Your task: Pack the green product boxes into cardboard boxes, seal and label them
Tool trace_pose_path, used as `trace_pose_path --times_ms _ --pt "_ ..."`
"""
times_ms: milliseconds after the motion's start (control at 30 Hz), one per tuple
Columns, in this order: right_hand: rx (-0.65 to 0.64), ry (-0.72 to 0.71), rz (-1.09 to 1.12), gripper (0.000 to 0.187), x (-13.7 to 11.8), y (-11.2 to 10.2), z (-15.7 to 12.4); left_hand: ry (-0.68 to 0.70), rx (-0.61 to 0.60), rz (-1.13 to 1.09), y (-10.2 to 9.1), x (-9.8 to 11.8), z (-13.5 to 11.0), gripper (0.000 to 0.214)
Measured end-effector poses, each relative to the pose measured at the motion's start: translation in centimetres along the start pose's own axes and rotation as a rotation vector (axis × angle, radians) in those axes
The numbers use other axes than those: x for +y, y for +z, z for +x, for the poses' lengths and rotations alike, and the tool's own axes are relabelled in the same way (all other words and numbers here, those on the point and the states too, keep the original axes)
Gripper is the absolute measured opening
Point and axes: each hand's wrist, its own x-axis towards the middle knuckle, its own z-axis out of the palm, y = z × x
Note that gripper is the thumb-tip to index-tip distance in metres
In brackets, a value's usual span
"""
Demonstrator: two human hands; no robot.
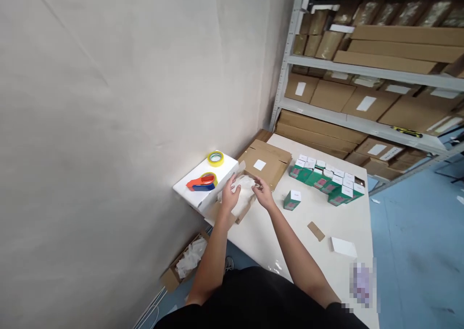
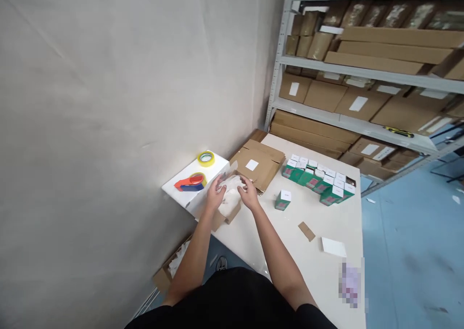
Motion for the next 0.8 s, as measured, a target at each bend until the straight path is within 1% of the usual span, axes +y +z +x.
trace_pose_path --times_ms 100,200,267,333,400,467,567,633,700,800 --pt "-0.113 -0.025 -0.029 0.052 -0.6 5.9 1.4 -0.014 0.067 -0.009 -4.6 -2.0 0.2 0.058" --pt "-0.203 -0.032 -0.061 0.053 -0.8 11.0 2.5 -0.038 0.119 0.016 -9.0 -4.1 0.2 0.058" --pt "-0.239 -0.052 -0.101 0.056 -0.7 14.1 3.3 -0.051 0.159 0.040 -11.9 -5.4 0.2 0.056" --pt "-0.270 -0.107 -0.167 0.061 -0.4 16.9 4.1 -0.064 0.216 0.061 -14.7 -6.3 0.2 0.054" --pt "-0.323 -0.181 -0.252 0.064 0.0 19.6 5.0 -0.075 0.282 0.072 -17.3 -6.9 0.1 0.049" --pt "-0.405 -0.222 -0.346 0.060 0.6 21.9 5.7 -0.079 0.353 0.076 -19.6 -7.1 0.0 0.044" --pt "-0.501 -0.195 -0.496 0.046 1.7 24.6 6.3 -0.084 0.459 0.094 -22.1 -7.0 -0.3 0.038" --pt "-0.507 -0.174 -0.589 0.036 2.3 25.6 6.4 -0.091 0.516 0.099 -23.3 -6.9 -0.5 0.035" --pt "-0.486 -0.165 -0.646 0.030 2.8 25.8 6.2 -0.090 0.556 0.090 -24.1 -6.8 -0.7 0.033" --pt "-0.423 -0.180 -0.644 0.026 2.9 24.8 5.4 -0.075 0.638 0.078 -24.7 -6.4 -0.5 0.030"
